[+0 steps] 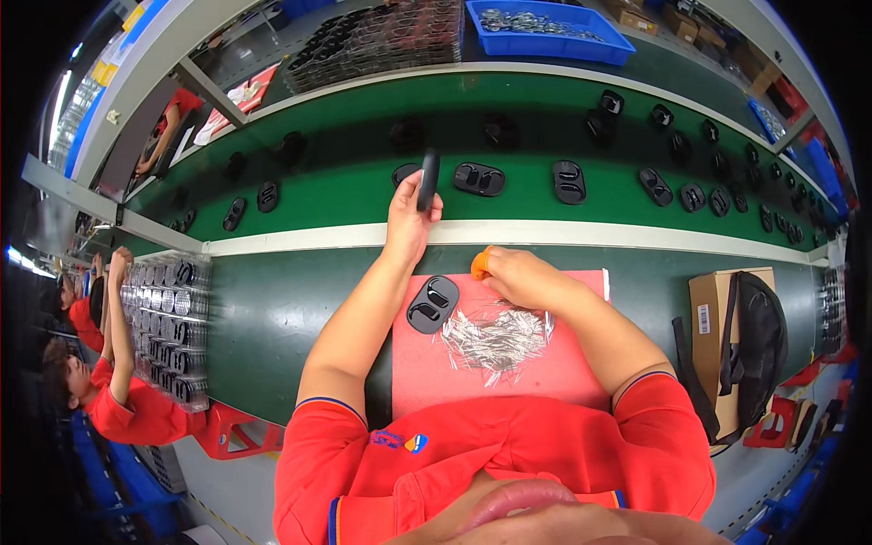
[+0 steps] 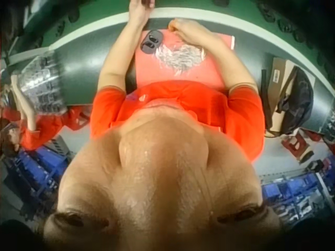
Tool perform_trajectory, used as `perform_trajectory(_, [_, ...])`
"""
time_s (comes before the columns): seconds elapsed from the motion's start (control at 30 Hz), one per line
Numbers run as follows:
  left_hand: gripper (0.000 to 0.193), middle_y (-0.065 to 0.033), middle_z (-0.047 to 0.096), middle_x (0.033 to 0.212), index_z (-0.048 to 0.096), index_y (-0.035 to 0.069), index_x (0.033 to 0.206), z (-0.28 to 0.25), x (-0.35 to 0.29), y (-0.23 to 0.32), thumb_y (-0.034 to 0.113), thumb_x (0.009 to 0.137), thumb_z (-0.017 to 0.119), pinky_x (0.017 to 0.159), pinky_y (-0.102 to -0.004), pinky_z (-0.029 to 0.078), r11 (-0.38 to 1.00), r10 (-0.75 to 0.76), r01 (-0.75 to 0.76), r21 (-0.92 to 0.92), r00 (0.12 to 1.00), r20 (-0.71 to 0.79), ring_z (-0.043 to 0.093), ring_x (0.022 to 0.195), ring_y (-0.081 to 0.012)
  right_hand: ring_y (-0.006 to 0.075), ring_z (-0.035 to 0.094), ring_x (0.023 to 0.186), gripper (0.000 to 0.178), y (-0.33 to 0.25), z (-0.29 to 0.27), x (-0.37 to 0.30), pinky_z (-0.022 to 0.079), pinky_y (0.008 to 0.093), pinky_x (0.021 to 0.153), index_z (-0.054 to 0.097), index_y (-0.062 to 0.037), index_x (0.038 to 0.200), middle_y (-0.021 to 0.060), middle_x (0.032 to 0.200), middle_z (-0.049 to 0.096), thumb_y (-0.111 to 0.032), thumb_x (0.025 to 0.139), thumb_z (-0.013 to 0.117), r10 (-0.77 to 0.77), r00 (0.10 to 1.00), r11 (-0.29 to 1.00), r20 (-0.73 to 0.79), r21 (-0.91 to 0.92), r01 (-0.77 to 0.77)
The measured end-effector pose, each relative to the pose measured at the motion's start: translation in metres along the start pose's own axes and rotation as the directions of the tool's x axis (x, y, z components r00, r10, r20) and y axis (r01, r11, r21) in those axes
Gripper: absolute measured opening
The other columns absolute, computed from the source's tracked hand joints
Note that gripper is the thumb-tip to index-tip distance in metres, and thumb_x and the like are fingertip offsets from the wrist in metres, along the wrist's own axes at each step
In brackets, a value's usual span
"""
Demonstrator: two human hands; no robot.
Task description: Assembling pins into plastic housings for electronic components on a factory assembly line.
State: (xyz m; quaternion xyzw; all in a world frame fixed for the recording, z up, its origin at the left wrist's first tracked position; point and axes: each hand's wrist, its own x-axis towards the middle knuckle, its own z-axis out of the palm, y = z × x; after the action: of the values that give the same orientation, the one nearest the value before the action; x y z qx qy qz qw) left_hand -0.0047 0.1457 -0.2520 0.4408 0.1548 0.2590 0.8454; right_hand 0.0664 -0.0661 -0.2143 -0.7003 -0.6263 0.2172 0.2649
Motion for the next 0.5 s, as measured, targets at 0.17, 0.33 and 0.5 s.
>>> perform_trajectory(0.17, [0.032, -0.0035, 0.067, 0.086, 0.055, 0.001, 0.126, 0.003, -0.009, -0.010, 0.012, 0.097, 0.055, 0.063, -0.0197, 0.047, 0.908, 0.137, -0.162, 0.386, 0.986, 0.091, 0.060, 0.074, -0.0058, 0.0182, 0.059, 0.076, 0.027, 0.012, 0.009, 0.005, 0.049, 0.0312, 0.072, 0.060, -0.0077, 0.114, 0.0083, 0.087, 0.062, -0.007, 0.088, 0.057, 0.173, 0.979, 0.934, -0.111, 0.334, -0.127])
perform_trajectory(0.33, [0.027, -0.0047, 0.070, 0.091, 0.065, 0.004, 0.118, 0.014, -0.014, -0.014, 0.012, 0.093, 0.062, 0.070, -0.0217, 0.049, 0.657, 0.327, -0.396, 0.642, 0.917, 0.231, 0.060, 0.079, -0.0050, 0.0057, 0.054, 0.071, 0.025, 0.055, 0.000, 0.018, 0.043, 0.0213, 0.064, 0.063, -0.0051, 0.113, -0.0015, 0.088, 0.063, -0.016, 0.090, 0.063, 0.483, 0.821, 0.601, -0.304, 0.797, -0.058])
perform_trajectory(0.5, [0.024, -0.0088, 0.072, 0.099, 0.068, 0.006, 0.113, 0.028, -0.020, -0.007, 0.012, 0.090, 0.065, 0.073, -0.0267, 0.052, 0.456, 0.337, -0.519, 0.723, 0.853, 0.400, 0.068, 0.084, -0.0148, 0.0048, 0.053, 0.075, 0.021, 0.043, -0.018, 0.017, 0.043, 0.0214, 0.070, 0.065, -0.0048, 0.107, -0.0015, 0.092, 0.066, -0.018, 0.091, 0.064, 0.634, 0.663, 0.545, -0.398, 0.839, -0.017])
